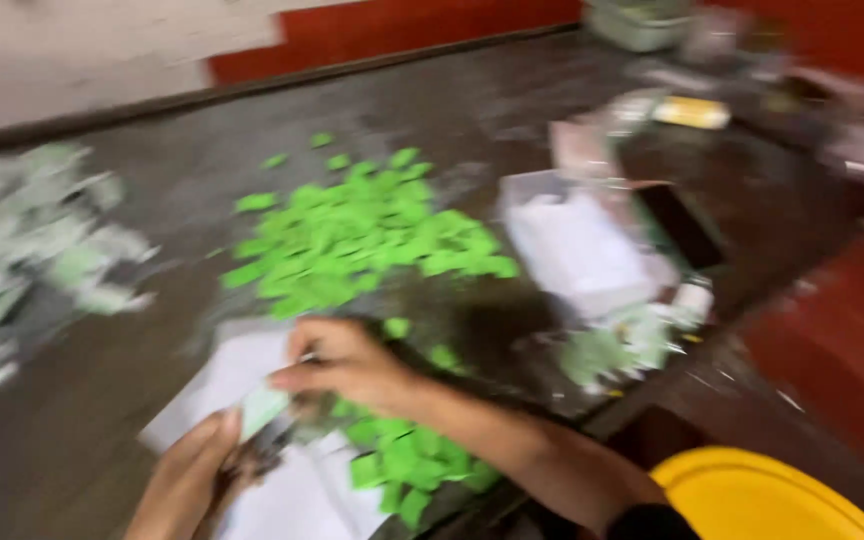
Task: Wrapping small green food items individually in white paper sheets on a production workbench.
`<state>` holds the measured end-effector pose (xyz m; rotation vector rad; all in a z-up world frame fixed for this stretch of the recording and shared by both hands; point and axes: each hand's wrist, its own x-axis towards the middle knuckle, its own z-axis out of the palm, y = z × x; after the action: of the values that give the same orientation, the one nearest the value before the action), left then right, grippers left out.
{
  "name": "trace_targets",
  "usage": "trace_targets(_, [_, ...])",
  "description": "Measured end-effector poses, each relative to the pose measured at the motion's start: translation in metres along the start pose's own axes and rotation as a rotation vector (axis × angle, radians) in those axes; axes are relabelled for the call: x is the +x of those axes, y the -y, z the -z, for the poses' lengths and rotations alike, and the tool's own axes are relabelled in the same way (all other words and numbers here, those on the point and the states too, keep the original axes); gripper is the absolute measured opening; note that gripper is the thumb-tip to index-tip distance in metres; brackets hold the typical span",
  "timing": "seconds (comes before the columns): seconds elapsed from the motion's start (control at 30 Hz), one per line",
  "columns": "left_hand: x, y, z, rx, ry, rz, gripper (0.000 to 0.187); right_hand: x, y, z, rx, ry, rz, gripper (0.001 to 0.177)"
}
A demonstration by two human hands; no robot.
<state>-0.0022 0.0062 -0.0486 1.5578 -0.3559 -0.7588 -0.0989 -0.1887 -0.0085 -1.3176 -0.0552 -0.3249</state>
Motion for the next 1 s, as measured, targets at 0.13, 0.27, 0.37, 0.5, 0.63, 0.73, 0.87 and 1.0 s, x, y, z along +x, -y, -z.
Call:
trace_targets(0.13, [0.009,0.017,-0.008,0.146,-0.051,-0.606,0.025,-0.001,-0.003,0.004,0.3,-0.115,-0.174,0.03])
trace_targets(0.27, [-0.012,-0.009,-0.018,0.942,-0.172,-1.02,0.018,0.001,-0.014,0.011,0.32,-0.216,-0.454,0.018])
trace_targets(0.37, [-0.026,-0.027,-0.033,0.704,-0.376,-0.558,0.025,-0.007,0.007,0.005,0.204,-0.162,-0.387,0.012])
trace_targets(0.5, [0.008,0.002,0.004,0.079,-0.104,-0.197,0.039,-0.014,0.018,-0.001,0.124,0.053,-0.071,0.013])
trace_targets(0.63, [0.003,0.0,-0.011,0.109,-0.171,-0.347,0.028,-0.008,0.015,0.002,0.27,-0.128,-0.332,0.014])
trace_targets(0.73, [-0.007,-0.013,-0.015,0.351,0.038,-0.838,0.016,-0.002,0.002,0.013,0.5,-0.151,-0.461,0.018])
trace_targets(0.87, [-0.023,-0.055,-0.012,-0.043,-0.264,-0.633,0.024,0.01,0.018,0.029,0.152,-0.162,-0.341,0.019])
trace_targets(1.0, [0.007,-0.048,0.023,0.062,-0.486,-0.391,0.039,0.023,0.025,0.109,-0.681,-0.376,0.038,0.012])
